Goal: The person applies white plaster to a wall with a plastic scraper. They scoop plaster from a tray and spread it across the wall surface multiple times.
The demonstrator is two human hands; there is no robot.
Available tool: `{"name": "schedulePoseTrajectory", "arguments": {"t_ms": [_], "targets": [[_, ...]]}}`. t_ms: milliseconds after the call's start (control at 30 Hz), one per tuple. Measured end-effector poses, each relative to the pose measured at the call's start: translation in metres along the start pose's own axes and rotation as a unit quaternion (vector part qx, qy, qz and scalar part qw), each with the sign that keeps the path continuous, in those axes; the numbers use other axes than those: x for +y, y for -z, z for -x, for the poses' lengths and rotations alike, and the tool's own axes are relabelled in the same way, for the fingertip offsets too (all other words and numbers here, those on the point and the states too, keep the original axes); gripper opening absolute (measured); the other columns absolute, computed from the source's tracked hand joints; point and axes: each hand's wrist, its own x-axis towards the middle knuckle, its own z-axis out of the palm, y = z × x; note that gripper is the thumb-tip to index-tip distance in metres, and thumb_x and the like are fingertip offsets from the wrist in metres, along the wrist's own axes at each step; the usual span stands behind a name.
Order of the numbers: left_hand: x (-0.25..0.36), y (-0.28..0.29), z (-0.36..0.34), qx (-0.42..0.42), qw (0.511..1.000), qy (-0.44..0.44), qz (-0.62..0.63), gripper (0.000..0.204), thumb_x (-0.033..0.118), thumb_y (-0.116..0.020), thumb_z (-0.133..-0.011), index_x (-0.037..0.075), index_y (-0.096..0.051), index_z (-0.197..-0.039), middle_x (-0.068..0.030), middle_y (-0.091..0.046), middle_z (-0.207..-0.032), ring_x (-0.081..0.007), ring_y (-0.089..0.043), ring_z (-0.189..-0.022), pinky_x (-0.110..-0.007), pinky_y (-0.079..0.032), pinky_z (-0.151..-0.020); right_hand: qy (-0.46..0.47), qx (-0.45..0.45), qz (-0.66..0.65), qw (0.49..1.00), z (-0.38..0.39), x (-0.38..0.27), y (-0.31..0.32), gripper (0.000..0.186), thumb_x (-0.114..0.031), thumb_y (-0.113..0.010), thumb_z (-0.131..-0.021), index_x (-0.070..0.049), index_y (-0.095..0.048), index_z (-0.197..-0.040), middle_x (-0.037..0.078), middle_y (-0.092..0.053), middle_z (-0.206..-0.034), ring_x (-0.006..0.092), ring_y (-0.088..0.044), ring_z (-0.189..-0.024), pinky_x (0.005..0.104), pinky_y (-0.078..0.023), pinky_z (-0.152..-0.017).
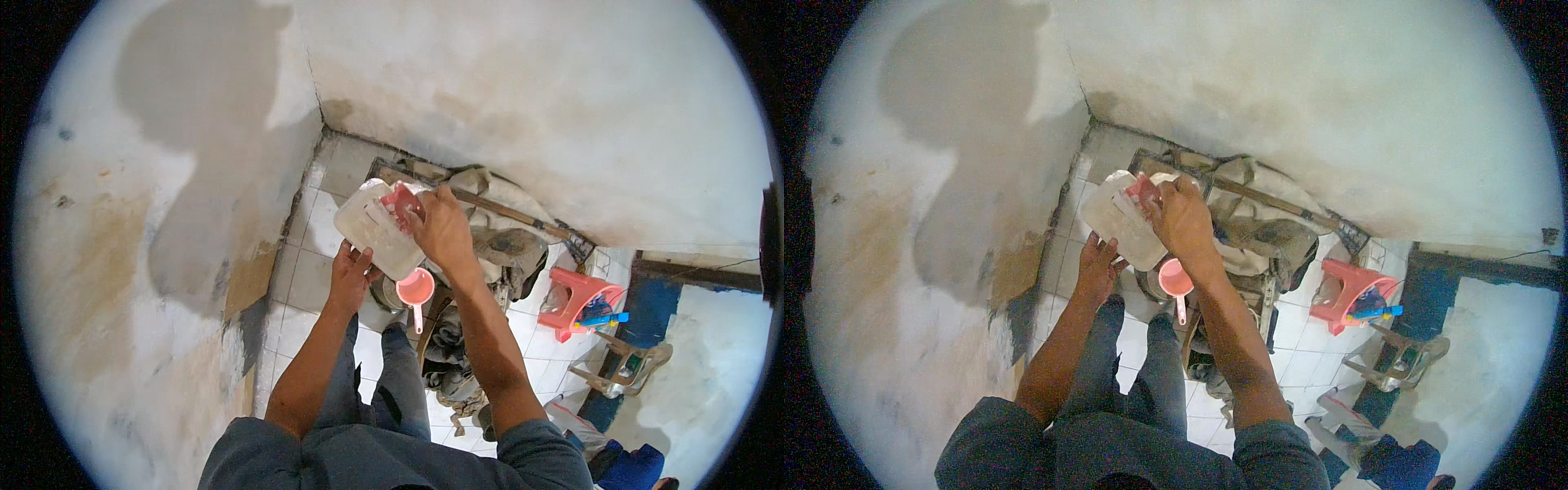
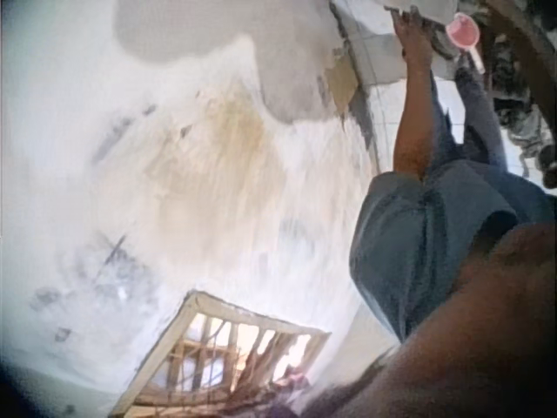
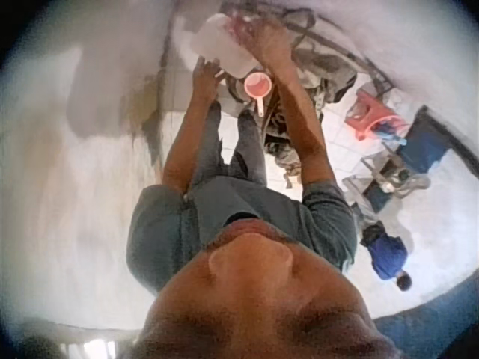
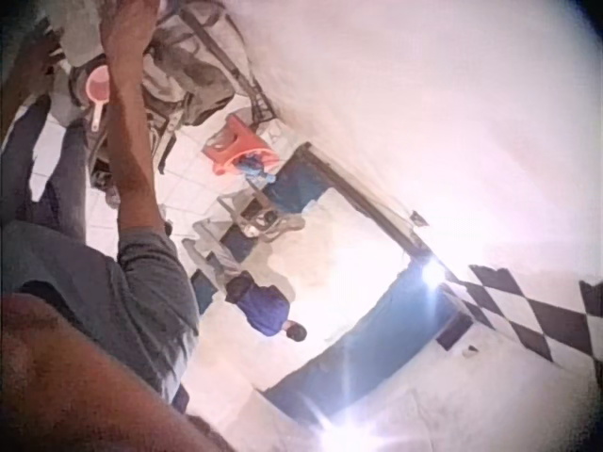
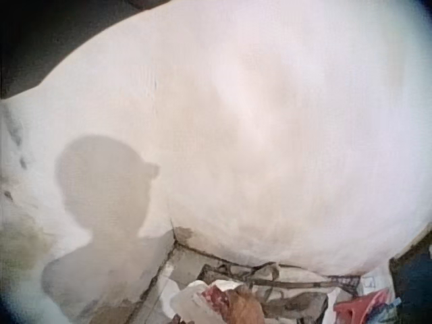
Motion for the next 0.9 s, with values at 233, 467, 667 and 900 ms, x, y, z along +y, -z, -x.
{"name": "schedulePoseTrajectory", "arguments": {"t_ms": [233,467,667,900], "targets": [[0.055,-0.028,0.044,-0.016,1.0,-0.018,-0.009,0.05,0.017,-0.06,-0.093,0.009,-0.036,-0.135,-0.0094,-0.056,-0.12,-0.0217,-0.059,-0.109,-0.041,-0.056,-0.086,-0.018,0.019,-0.066,0.998,0.009,-0.052,0.061,0.017,-0.016,-0.059,-0.087,0.0,-0.055,-0.094,0.027,-0.061,-0.078,0.0477,-0.059,-0.077,0.0518,-0.046,-0.067],[0.086,-0.047,0.067,-0.027,0.998,-0.038,-0.041,0.054,0.022,-0.06,-0.093,0.01,-0.034,-0.139,-0.0087,-0.06,-0.114,-0.0206,-0.063,-0.099,-0.037,-0.056,-0.077,-0.029,0.016,-0.065,0.997,0.019,-0.05,0.064,0.027,-0.027,-0.061,-0.087,-0.003,-0.054,-0.098,0.026,-0.064,-0.081,0.0473,-0.062,-0.077,0.0551,-0.048,-0.065],[0.104,-0.051,0.085,-0.026,0.997,-0.047,-0.062,0.052,0.02,-0.058,-0.094,0.011,-0.034,-0.139,-0.0083,-0.06,-0.112,-0.0202,-0.063,-0.098,-0.037,-0.057,-0.076,0.045,0.013,-0.072,0.996,0.029,-0.099,0.083,0.022,-0.025,-0.06,-0.088,-0.005,-0.056,-0.097,0.024,-0.065,-0.081,0.0444,-0.063,-0.076,0.0522,-0.05,-0.065],[0.122,-0.066,0.098,-0.033,0.997,-0.054,-0.054,0.05,0.019,-0.056,-0.094,0.011,-0.036,-0.139,-0.0103,-0.059,-0.114,-0.0205,-0.063,-0.097,-0.035,-0.058,-0.075,0.161,0.035,-0.03,0.986,0.029,-0.111,0.106,0.024,-0.023,-0.061,-0.087,-0.003,-0.055,-0.099,0.023,-0.065,-0.076,0.0438,-0.063,-0.073,0.0517,-0.05,-0.064]]}}
